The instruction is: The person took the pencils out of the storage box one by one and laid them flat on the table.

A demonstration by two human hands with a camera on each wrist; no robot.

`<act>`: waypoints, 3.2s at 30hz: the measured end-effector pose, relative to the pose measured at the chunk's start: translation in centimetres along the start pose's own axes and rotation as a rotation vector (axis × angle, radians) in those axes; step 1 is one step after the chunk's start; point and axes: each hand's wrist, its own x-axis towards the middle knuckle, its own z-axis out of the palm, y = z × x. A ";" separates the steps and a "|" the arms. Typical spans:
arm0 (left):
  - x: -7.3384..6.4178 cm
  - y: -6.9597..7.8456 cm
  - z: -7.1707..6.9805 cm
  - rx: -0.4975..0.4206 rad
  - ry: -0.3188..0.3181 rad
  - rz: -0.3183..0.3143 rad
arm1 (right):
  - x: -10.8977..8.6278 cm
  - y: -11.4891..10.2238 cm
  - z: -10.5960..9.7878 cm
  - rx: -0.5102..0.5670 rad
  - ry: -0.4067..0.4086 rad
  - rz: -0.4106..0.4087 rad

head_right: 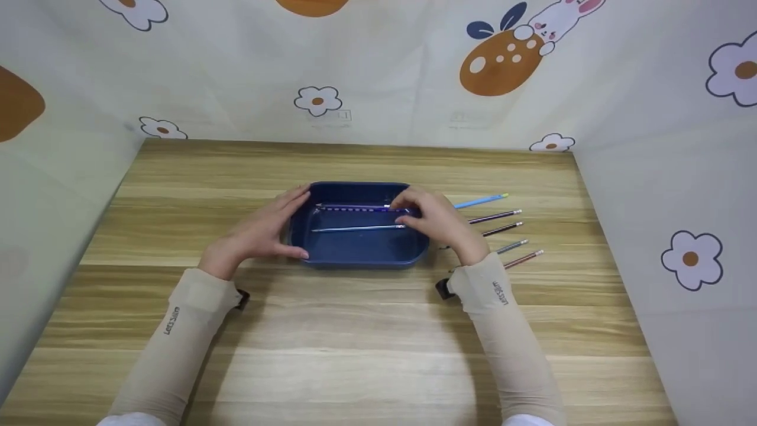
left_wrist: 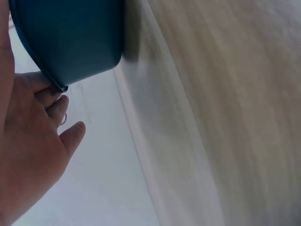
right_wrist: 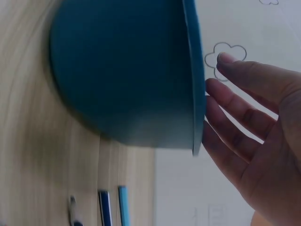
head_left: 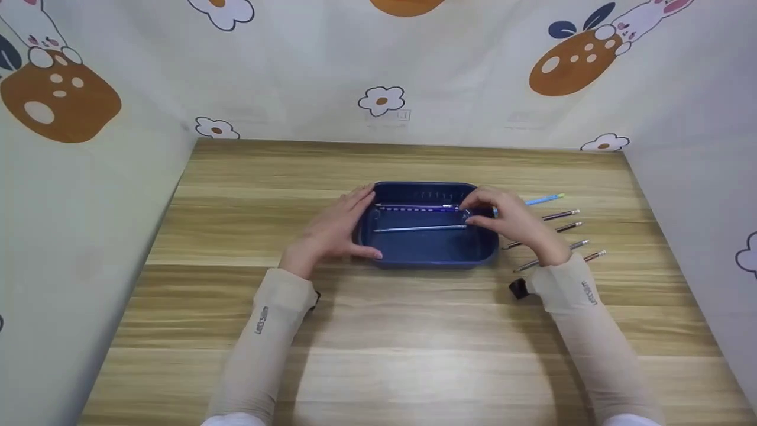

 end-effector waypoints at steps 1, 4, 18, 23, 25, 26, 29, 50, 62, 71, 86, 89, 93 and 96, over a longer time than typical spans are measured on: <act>0.0 0.0 -0.1 0.013 -0.004 0.001 | 0.1 -0.2 0.3 0.004 -0.005 -0.004; -0.1 0.1 -0.2 0.033 -0.011 -0.002 | 0.4 -0.6 1.3 0.018 -0.013 -0.032; 0.2 0.6 -0.5 0.024 -0.030 -0.029 | 1.8 -0.8 4.9 -0.033 0.027 -0.058; 0.2 0.8 -0.7 0.010 -0.042 -0.031 | 2.0 -0.5 5.6 -0.095 0.052 0.000; 0.1 0.8 -0.7 0.006 -0.045 -0.033 | 2.1 -0.4 5.8 -0.109 0.051 0.012; 0.1 0.8 -0.7 0.004 -0.045 -0.034 | 2.2 -0.4 5.8 -0.117 0.048 0.015; 0.0 0.6 -0.7 0.014 -0.042 -0.034 | 2.4 -0.4 6.0 -0.156 0.028 0.015; 0.0 0.6 -0.6 -0.019 -0.044 -0.039 | 2.4 -0.6 6.9 -0.484 -0.034 -0.037; 0.3 0.6 -0.6 -0.014 -0.043 -0.016 | 2.1 -0.5 6.9 -0.522 -0.042 -0.075; 0.0 0.3 -0.3 -0.024 -0.039 -0.026 | 2.1 -0.4 6.7 -0.347 -0.070 -0.117; 0.0 0.2 -0.5 -0.017 -0.044 -0.029 | -0.1 -2.1 3.3 -0.105 0.013 -0.140; 0.0 0.2 -0.5 -0.013 -0.043 -0.021 | -0.8 -2.1 2.5 -0.092 0.040 -0.130; 0.0 0.1 -0.5 0.003 -0.051 -0.017 | -1.7 -1.8 1.5 -0.097 0.074 -0.107; 0.0 0.2 -0.4 0.014 -0.059 -0.017 | -2.4 -1.5 0.6 -0.100 0.091 -0.082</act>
